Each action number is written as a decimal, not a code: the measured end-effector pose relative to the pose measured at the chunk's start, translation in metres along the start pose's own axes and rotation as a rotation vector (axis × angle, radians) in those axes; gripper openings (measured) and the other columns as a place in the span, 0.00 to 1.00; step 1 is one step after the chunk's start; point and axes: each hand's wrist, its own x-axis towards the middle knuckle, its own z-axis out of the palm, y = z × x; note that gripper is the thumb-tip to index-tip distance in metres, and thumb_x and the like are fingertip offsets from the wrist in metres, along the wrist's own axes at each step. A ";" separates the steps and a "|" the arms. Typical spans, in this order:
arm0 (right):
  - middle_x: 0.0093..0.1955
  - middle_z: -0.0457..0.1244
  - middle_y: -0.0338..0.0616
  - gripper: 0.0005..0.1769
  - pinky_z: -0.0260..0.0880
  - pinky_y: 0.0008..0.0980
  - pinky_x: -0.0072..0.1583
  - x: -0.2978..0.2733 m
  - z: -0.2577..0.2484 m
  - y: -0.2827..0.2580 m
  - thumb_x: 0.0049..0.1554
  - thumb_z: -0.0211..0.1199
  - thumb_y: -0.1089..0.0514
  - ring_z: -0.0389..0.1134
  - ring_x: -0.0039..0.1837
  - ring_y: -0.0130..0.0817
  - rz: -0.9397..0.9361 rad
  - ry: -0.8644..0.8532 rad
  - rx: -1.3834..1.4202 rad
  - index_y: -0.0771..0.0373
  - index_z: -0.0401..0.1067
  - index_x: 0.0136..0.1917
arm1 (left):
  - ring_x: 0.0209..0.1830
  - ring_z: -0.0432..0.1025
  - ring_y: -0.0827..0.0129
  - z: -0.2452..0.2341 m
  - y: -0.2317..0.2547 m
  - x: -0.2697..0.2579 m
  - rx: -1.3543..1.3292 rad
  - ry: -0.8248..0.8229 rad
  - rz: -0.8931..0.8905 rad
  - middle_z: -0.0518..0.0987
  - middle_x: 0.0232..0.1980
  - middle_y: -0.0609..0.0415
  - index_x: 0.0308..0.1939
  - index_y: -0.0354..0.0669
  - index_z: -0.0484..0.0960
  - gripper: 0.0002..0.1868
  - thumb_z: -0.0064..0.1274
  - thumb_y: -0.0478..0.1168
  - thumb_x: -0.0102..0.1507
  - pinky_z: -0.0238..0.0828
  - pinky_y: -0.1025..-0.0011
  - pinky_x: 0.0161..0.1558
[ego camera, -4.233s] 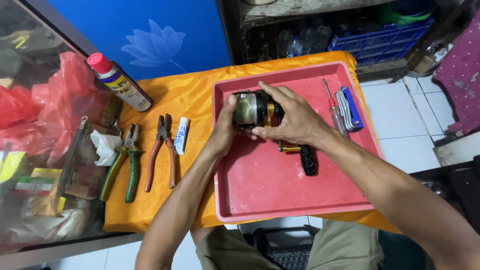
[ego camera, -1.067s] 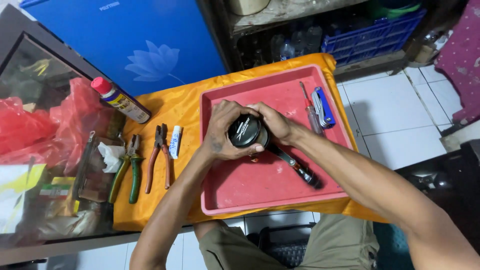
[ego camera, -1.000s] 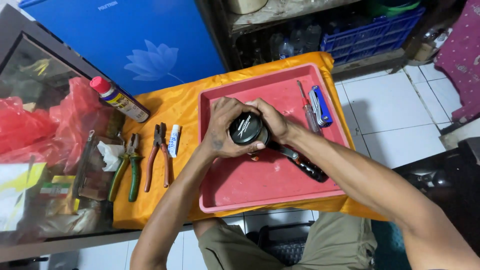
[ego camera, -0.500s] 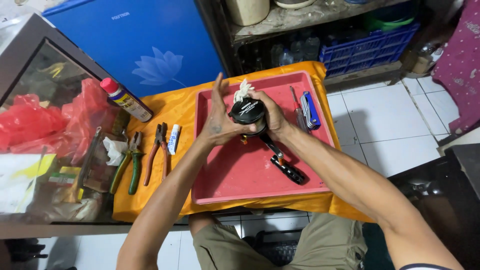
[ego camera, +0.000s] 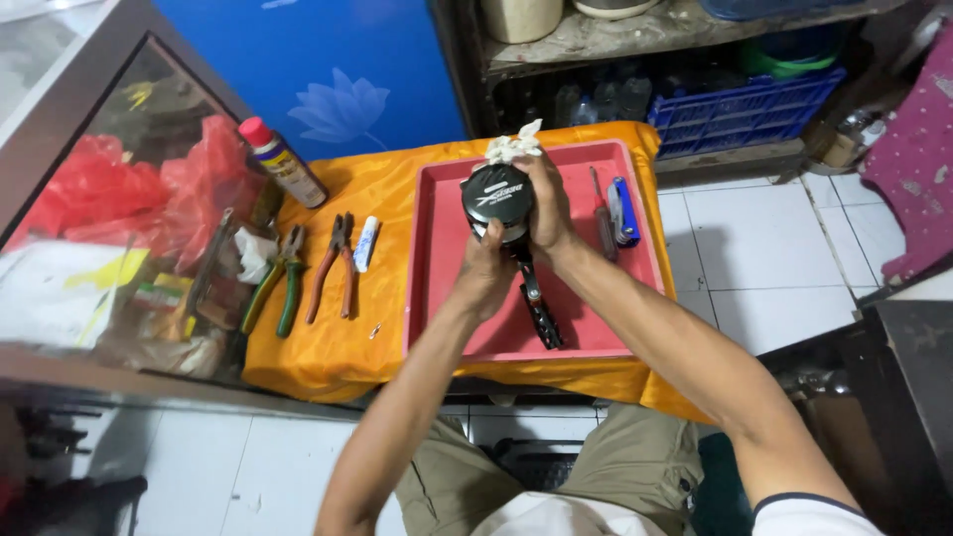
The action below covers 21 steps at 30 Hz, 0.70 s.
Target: Disassembling, inspecting, and cleaning a fishing reel at a workbench.
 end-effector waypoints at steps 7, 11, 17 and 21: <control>0.59 0.63 0.49 0.17 0.61 0.40 0.71 -0.042 0.029 -0.044 0.65 0.51 0.52 0.63 0.64 0.40 -0.083 -0.183 -0.209 0.64 0.70 0.59 | 0.66 0.70 0.49 0.024 0.005 -0.037 -0.606 0.050 0.132 0.74 0.68 0.42 0.73 0.44 0.69 0.50 0.49 0.77 0.61 0.63 0.46 0.69; 0.65 0.63 0.60 0.16 0.56 0.49 0.74 -0.049 0.008 -0.051 0.67 0.51 0.56 0.61 0.72 0.47 -0.135 -0.315 -0.329 0.67 0.65 0.63 | 0.63 0.73 0.52 0.032 -0.001 -0.064 -0.704 0.151 0.128 0.79 0.64 0.44 0.70 0.46 0.74 0.44 0.53 0.71 0.60 0.66 0.49 0.68; 0.67 0.64 0.65 0.16 0.69 0.48 0.55 -0.059 -0.005 -0.076 0.65 0.47 0.65 0.68 0.54 0.53 -0.689 -0.563 -0.608 0.73 0.71 0.60 | 0.58 0.76 0.62 0.057 0.002 -0.082 -0.608 0.216 0.159 0.81 0.59 0.49 0.70 0.48 0.72 0.50 0.49 0.79 0.57 0.72 0.57 0.65; 0.81 0.48 0.67 0.40 0.49 0.62 0.77 -0.081 -0.010 -0.089 0.63 0.42 0.39 0.48 0.81 0.67 -0.661 -0.856 -0.913 0.65 0.55 0.80 | 0.47 0.77 0.80 0.068 0.034 -0.085 -0.573 0.231 0.235 0.84 0.48 0.59 0.68 0.57 0.73 0.53 0.27 0.87 0.56 0.74 0.80 0.58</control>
